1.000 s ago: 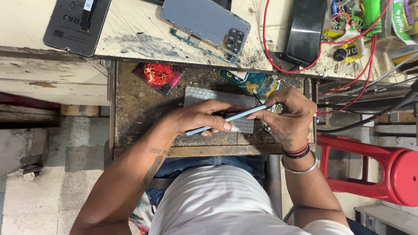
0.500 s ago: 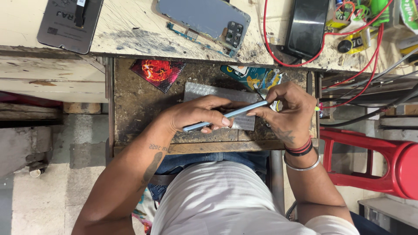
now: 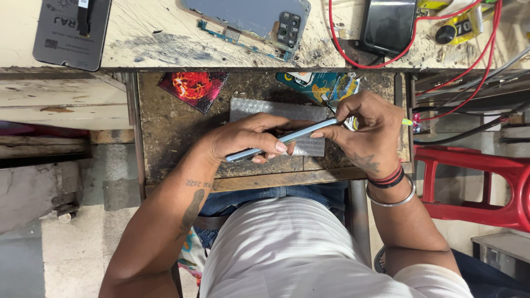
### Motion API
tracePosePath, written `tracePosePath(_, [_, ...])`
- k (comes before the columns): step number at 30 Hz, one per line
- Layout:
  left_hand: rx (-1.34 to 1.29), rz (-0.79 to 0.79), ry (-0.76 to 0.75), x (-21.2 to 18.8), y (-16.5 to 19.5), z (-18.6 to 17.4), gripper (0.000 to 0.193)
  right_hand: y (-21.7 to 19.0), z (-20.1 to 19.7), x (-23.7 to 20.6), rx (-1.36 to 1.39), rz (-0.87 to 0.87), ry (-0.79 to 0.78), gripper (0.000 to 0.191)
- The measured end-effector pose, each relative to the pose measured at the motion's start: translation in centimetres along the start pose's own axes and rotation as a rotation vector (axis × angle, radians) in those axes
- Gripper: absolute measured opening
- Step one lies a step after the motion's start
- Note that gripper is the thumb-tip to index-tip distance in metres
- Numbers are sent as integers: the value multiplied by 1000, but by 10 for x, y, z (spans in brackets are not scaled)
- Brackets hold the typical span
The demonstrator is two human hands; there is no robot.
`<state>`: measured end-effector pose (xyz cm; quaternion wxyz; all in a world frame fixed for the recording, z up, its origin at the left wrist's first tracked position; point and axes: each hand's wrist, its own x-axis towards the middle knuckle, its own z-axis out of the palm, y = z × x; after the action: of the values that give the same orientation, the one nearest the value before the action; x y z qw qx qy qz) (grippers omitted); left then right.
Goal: The person uses a screwdriver to remove screws from the back of a disassembled smartphone, then uses a prying tool to separate the back cover. The person continues to remove additional screws and reposition the device while working at a cluttered workbench.
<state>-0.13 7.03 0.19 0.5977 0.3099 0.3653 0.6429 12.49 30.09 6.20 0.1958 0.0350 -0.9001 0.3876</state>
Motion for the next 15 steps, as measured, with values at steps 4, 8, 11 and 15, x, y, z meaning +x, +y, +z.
tracePosePath(4, [21,-1,-11,-1,1,-1,69,1,0,1,12,-8,0,45])
tracePosePath(8, [34,-11,-16,0,1,-1,71,3,-1,2,3,-3,-12,45])
tracePosePath(11, [15,-26,-6,0,1,-1,68,4,-1,3,-2,-30,-18,45])
tracePosePath(15, [10,-18,-31,0,1,-2,56,5,-1,4,36,-23,-31,43])
